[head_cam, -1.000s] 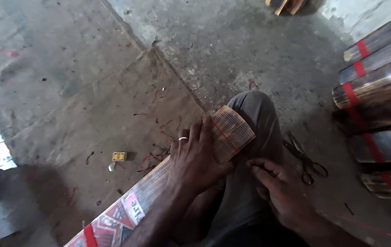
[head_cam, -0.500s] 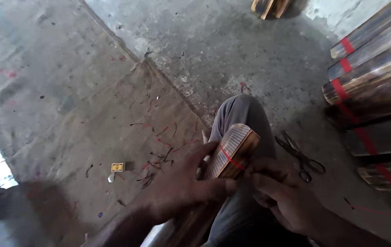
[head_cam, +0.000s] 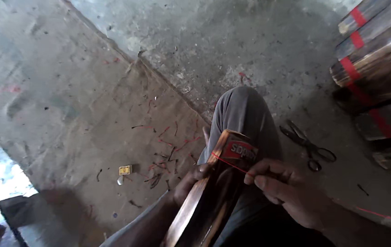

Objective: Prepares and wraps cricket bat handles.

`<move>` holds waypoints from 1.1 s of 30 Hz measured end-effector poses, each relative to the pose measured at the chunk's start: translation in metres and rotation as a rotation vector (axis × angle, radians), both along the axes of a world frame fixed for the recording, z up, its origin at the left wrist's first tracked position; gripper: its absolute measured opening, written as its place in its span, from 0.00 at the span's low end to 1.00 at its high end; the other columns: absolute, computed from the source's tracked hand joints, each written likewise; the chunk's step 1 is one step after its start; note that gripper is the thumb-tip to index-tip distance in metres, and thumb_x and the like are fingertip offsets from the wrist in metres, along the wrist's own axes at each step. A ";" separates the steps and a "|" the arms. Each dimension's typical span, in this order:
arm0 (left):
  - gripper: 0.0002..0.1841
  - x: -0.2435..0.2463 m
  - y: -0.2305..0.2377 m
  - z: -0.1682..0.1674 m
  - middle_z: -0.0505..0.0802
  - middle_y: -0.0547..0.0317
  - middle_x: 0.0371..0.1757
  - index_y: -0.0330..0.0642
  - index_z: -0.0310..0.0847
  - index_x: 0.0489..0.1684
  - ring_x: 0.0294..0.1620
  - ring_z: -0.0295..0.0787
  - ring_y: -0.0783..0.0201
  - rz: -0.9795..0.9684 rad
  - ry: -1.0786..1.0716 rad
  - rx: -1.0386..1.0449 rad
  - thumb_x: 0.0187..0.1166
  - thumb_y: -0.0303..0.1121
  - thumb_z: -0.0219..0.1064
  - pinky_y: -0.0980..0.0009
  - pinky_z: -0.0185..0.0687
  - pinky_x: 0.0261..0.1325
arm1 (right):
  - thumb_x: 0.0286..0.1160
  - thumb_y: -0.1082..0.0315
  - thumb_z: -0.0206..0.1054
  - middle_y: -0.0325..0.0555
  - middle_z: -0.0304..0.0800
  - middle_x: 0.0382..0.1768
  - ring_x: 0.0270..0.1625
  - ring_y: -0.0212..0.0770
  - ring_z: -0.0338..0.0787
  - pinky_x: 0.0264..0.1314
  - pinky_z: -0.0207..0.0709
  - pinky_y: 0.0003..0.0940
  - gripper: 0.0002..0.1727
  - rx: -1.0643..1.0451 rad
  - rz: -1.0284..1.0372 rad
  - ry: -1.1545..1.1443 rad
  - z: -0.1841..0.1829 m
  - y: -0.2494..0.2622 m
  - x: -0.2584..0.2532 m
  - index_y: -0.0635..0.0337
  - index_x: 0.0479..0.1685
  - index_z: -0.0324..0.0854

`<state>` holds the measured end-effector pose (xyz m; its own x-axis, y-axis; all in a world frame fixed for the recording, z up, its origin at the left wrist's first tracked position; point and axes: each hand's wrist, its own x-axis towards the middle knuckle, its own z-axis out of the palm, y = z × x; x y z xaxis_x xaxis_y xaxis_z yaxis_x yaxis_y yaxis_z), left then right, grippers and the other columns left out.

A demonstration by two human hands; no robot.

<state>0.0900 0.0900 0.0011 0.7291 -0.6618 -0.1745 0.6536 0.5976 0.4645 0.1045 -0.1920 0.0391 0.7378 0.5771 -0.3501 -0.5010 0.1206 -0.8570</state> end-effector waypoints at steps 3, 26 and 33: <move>0.16 0.006 0.005 -0.015 0.96 0.69 0.53 0.52 0.88 0.62 0.53 0.92 0.80 -0.028 0.040 -0.096 0.87 0.45 0.59 0.80 0.88 0.58 | 0.84 0.59 0.66 0.36 0.87 0.31 0.20 0.22 0.72 0.22 0.67 0.16 0.10 -0.078 -0.036 -0.031 -0.010 -0.013 -0.005 0.47 0.54 0.91; 0.17 0.009 0.006 -0.014 0.97 0.68 0.54 0.50 0.91 0.59 0.55 0.92 0.80 0.092 0.121 -0.103 0.87 0.42 0.58 0.82 0.85 0.60 | 0.84 0.59 0.66 0.39 0.76 0.21 0.17 0.34 0.71 0.17 0.66 0.26 0.08 -0.383 -0.174 -0.023 -0.030 -0.001 -0.020 0.48 0.52 0.85; 0.18 0.005 0.008 -0.017 0.97 0.63 0.55 0.46 0.90 0.60 0.57 0.93 0.75 0.064 0.145 -0.178 0.87 0.44 0.58 0.78 0.87 0.62 | 0.85 0.60 0.65 0.41 0.82 0.26 0.22 0.36 0.78 0.22 0.73 0.29 0.07 -0.411 -0.226 -0.017 -0.030 0.010 -0.023 0.49 0.53 0.83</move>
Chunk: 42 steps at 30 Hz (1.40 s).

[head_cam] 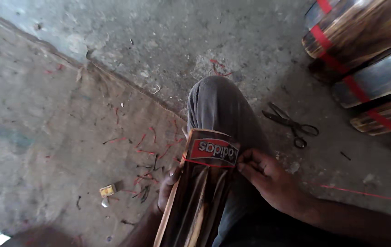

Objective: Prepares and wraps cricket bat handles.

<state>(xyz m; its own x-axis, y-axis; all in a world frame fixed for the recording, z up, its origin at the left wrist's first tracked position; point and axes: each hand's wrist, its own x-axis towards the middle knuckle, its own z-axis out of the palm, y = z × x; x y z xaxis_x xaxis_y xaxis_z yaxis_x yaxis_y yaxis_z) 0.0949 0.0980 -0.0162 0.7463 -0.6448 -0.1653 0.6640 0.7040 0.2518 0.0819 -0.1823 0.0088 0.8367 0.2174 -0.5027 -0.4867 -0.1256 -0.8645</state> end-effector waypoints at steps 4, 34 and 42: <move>0.18 -0.002 -0.001 0.002 0.96 0.62 0.57 0.45 0.89 0.62 0.59 0.92 0.74 -0.021 -0.009 -0.073 0.86 0.43 0.59 0.77 0.86 0.64 | 0.85 0.63 0.66 0.44 0.88 0.34 0.31 0.39 0.87 0.31 0.83 0.30 0.10 0.069 -0.034 -0.017 0.000 0.003 -0.002 0.50 0.59 0.78; 0.25 0.009 -0.014 0.031 0.96 0.66 0.47 0.60 0.87 0.56 0.47 0.93 0.76 -0.228 0.008 0.540 0.84 0.65 0.52 0.76 0.91 0.49 | 0.80 0.59 0.72 0.41 0.86 0.35 0.26 0.29 0.81 0.26 0.78 0.22 0.14 0.313 0.069 -0.164 0.042 -0.031 0.005 0.47 0.61 0.81; 0.26 0.038 -0.017 0.043 0.91 0.63 0.33 0.52 0.89 0.46 0.33 0.88 0.66 -0.372 -0.504 1.545 0.91 0.57 0.47 0.58 0.86 0.37 | 0.76 0.59 0.76 0.42 0.81 0.27 0.17 0.31 0.71 0.17 0.67 0.24 0.09 0.228 -0.103 -0.057 0.056 0.011 0.017 0.48 0.48 0.84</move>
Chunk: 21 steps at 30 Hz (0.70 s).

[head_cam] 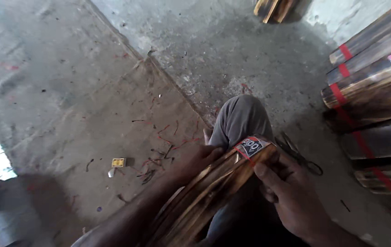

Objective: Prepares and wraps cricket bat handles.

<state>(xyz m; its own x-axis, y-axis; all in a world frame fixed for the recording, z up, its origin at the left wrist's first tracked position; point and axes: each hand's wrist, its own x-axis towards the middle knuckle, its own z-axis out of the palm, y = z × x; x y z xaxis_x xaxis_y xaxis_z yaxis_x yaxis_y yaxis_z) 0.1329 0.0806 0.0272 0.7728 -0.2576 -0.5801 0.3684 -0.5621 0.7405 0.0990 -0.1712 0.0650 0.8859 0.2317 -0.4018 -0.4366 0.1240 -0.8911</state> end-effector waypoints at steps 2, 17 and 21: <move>0.18 -0.006 0.018 0.020 0.94 0.68 0.40 0.56 0.88 0.53 0.39 0.93 0.66 0.076 -0.213 0.133 0.91 0.51 0.53 0.55 0.92 0.44 | 0.76 0.59 0.75 0.43 0.79 0.25 0.17 0.31 0.70 0.17 0.67 0.24 0.09 0.002 0.013 -0.008 0.000 0.007 0.002 0.50 0.46 0.84; 0.28 -0.094 -0.053 0.060 0.87 0.60 0.69 0.78 0.68 0.85 0.47 0.91 0.55 0.011 -0.887 0.844 0.83 0.48 0.63 0.60 0.83 0.27 | 0.87 0.55 0.63 0.40 0.84 0.30 0.25 0.35 0.79 0.24 0.75 0.28 0.12 -0.257 0.280 -0.298 0.001 -0.009 0.014 0.48 0.49 0.89; 0.26 -0.091 -0.051 0.060 0.88 0.60 0.66 0.76 0.70 0.84 0.44 0.90 0.56 0.010 -0.890 0.822 0.84 0.46 0.62 0.60 0.81 0.25 | 0.88 0.52 0.62 0.31 0.87 0.45 0.44 0.29 0.87 0.43 0.85 0.23 0.12 -0.224 0.369 -0.686 0.001 -0.034 0.014 0.45 0.48 0.88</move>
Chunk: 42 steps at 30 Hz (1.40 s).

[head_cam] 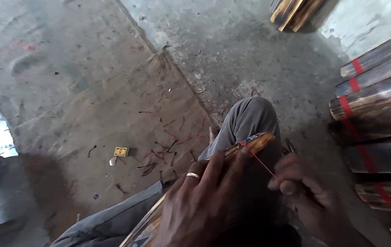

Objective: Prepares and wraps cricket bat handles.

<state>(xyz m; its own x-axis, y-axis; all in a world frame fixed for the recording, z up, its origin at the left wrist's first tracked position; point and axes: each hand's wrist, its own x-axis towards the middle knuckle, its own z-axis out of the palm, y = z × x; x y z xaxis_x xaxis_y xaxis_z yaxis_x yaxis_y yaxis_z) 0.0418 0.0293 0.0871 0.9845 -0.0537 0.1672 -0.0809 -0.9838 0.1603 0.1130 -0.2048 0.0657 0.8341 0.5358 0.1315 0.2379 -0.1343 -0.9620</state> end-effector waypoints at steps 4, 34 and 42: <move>0.24 0.001 -0.001 -0.001 0.89 0.60 0.67 0.75 0.74 0.81 0.44 0.91 0.54 0.001 -0.004 0.024 0.85 0.45 0.62 0.59 0.80 0.25 | 0.91 0.50 0.56 0.42 0.85 0.66 0.74 0.51 0.83 0.77 0.81 0.53 0.16 0.368 0.141 -0.032 0.008 0.020 0.012 0.49 0.43 0.83; 0.52 0.034 -0.010 -0.068 0.73 0.51 0.84 0.60 0.60 0.91 0.77 0.72 0.45 0.255 0.038 0.016 0.59 0.70 0.69 0.39 0.69 0.67 | 0.96 0.58 0.48 0.46 0.83 0.49 0.52 0.42 0.86 0.57 0.84 0.42 0.17 0.341 -0.025 0.417 -0.001 0.095 0.045 0.57 0.48 0.78; 0.64 0.041 0.003 -0.063 0.74 0.53 0.83 0.63 0.48 0.96 0.74 0.75 0.45 0.212 0.145 -0.078 0.48 0.73 0.72 0.40 0.73 0.62 | 0.89 0.64 0.60 0.33 0.93 0.49 0.35 0.31 0.87 0.33 0.84 0.26 0.15 -0.085 -0.152 0.064 -0.020 0.038 0.001 0.48 0.64 0.88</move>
